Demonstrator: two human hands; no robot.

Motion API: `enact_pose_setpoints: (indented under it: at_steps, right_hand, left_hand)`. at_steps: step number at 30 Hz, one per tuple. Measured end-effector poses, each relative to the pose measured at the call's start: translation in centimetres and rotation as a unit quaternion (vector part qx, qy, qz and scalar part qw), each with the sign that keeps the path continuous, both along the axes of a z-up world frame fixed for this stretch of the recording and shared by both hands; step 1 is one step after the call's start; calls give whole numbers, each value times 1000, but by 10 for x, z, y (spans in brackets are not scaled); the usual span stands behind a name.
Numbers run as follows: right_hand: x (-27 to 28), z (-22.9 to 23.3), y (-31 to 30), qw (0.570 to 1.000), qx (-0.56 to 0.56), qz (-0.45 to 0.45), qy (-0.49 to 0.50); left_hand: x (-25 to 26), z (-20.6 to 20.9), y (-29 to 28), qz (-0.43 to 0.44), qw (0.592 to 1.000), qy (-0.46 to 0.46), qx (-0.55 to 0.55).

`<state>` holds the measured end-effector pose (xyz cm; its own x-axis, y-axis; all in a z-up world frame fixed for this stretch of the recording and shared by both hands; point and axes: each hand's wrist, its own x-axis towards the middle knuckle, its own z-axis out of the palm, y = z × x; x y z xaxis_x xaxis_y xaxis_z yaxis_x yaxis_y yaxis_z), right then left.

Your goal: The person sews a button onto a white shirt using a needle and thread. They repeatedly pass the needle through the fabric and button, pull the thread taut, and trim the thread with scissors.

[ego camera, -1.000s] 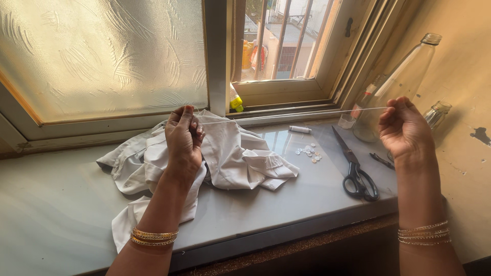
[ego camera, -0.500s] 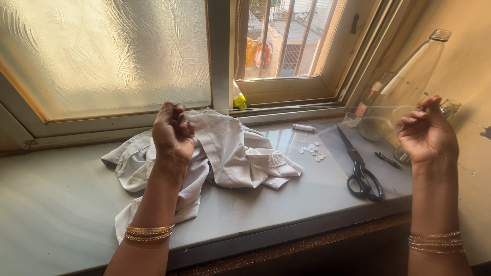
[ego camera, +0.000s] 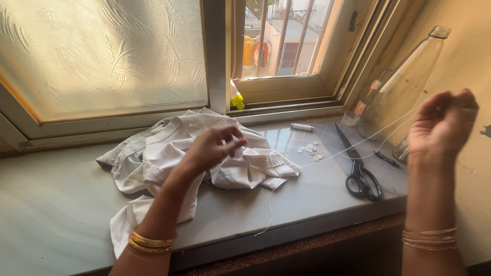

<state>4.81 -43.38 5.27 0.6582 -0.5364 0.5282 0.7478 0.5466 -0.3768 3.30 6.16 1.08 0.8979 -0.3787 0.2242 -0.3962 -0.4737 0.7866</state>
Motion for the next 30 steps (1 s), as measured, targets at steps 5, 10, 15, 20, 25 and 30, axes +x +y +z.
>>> enact_pose_setpoints:
  at_steps: [5, 10, 15, 20, 25, 30]
  right_hand:
    - [-5, -25, 113, 946, -288, 28, 146]
    - [-14, -30, 209, 784, -588, 51, 192]
    - [-25, -9, 240, 713, -683, 58, 146]
    - [-33, 6, 250, 706, -697, -74, 106]
    - [-49, 3, 244, 711, -672, -204, 42]
    - [-52, -7, 228, 712, -635, -300, 19]
  left_hand:
    - [-17, -22, -35, 66, 965, -194, 164]
    - [-29, -7, -47, 141, 978, -153, 22]
    - [-32, 2, -50, 22, 966, 55, -250]
    - [-24, -1, -51, -38, 923, 142, -355]
    - [-22, -4, -52, 21, 868, 182, -462]
    - [-22, -7, -46, 108, 923, -329, -169]
